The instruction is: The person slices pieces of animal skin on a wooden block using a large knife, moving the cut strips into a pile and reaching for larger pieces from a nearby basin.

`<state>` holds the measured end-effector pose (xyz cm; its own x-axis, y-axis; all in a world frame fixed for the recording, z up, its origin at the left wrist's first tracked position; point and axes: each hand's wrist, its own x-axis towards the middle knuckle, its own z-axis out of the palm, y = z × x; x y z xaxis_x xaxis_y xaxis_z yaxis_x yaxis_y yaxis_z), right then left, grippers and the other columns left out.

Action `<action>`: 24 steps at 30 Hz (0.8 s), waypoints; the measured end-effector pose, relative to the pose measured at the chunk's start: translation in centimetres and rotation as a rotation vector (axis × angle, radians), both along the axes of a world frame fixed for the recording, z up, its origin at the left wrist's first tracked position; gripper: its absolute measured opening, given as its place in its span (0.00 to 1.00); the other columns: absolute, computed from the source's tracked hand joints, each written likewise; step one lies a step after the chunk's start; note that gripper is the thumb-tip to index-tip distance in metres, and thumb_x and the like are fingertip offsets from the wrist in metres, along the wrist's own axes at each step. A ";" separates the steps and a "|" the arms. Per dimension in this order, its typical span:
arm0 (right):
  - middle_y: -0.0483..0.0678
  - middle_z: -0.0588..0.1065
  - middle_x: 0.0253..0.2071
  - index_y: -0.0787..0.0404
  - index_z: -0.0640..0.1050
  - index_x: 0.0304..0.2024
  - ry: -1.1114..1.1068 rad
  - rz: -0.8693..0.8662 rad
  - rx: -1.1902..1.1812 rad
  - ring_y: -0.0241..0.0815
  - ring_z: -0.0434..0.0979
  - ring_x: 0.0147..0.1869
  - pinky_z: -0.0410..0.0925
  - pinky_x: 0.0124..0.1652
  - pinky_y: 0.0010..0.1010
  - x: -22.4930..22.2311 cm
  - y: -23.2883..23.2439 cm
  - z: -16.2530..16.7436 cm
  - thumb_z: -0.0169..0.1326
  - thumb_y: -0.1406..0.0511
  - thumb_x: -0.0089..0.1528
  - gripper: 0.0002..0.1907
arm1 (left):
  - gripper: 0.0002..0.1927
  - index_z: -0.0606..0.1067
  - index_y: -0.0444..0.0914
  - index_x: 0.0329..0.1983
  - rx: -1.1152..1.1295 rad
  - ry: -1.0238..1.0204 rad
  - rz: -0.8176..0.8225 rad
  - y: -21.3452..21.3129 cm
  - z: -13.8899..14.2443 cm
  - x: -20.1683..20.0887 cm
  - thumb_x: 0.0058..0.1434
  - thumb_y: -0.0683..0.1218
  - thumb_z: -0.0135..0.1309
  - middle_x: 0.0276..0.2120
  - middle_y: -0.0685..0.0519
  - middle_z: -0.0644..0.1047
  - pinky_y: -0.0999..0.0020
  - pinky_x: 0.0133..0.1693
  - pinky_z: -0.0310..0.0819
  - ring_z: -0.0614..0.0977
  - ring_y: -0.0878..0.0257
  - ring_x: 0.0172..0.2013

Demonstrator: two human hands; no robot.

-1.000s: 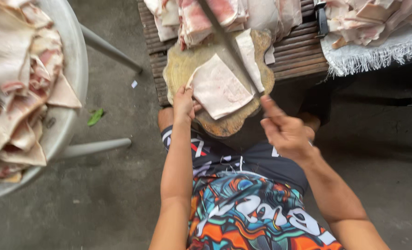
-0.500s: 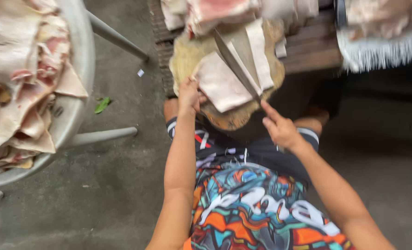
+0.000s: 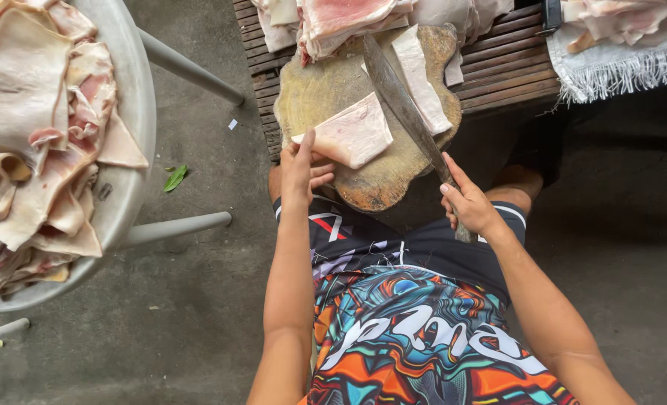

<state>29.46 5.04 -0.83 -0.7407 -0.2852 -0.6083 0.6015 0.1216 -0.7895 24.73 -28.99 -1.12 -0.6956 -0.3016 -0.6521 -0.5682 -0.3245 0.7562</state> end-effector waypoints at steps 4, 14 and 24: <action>0.46 0.69 0.23 0.43 0.57 0.78 0.317 0.087 0.207 0.34 0.68 0.24 0.66 0.27 0.29 0.7 -1.6 3.2 0.49 0.65 0.68 0.35 | 0.22 0.68 0.30 0.57 -0.248 0.128 -0.087 1.0 0.0 -1.0 0.60 0.37 0.56 0.45 0.36 0.79 0.63 0.24 0.83 0.85 0.49 0.32; 0.45 0.74 0.35 0.45 0.52 0.78 1.374 0.061 -0.040 0.36 0.72 0.31 0.67 0.34 0.23 3.9 -0.4 8.3 0.50 0.73 0.73 0.37 | 0.30 0.59 0.32 0.64 0.037 0.173 -0.178 0.5 -1.2 2.3 0.56 0.28 0.46 0.53 0.39 0.76 0.61 0.41 0.87 0.85 0.50 0.47; 0.64 0.79 0.49 0.46 0.63 0.74 0.804 0.195 0.413 0.64 0.79 0.47 0.72 0.43 0.45 2.5 -3.2 1.5 0.49 0.60 0.70 0.29 | 0.39 0.58 0.33 0.67 0.055 0.355 -0.201 -1.8 -4.8 2.0 0.50 0.24 0.49 0.55 0.39 0.77 0.67 0.45 0.85 0.84 0.53 0.50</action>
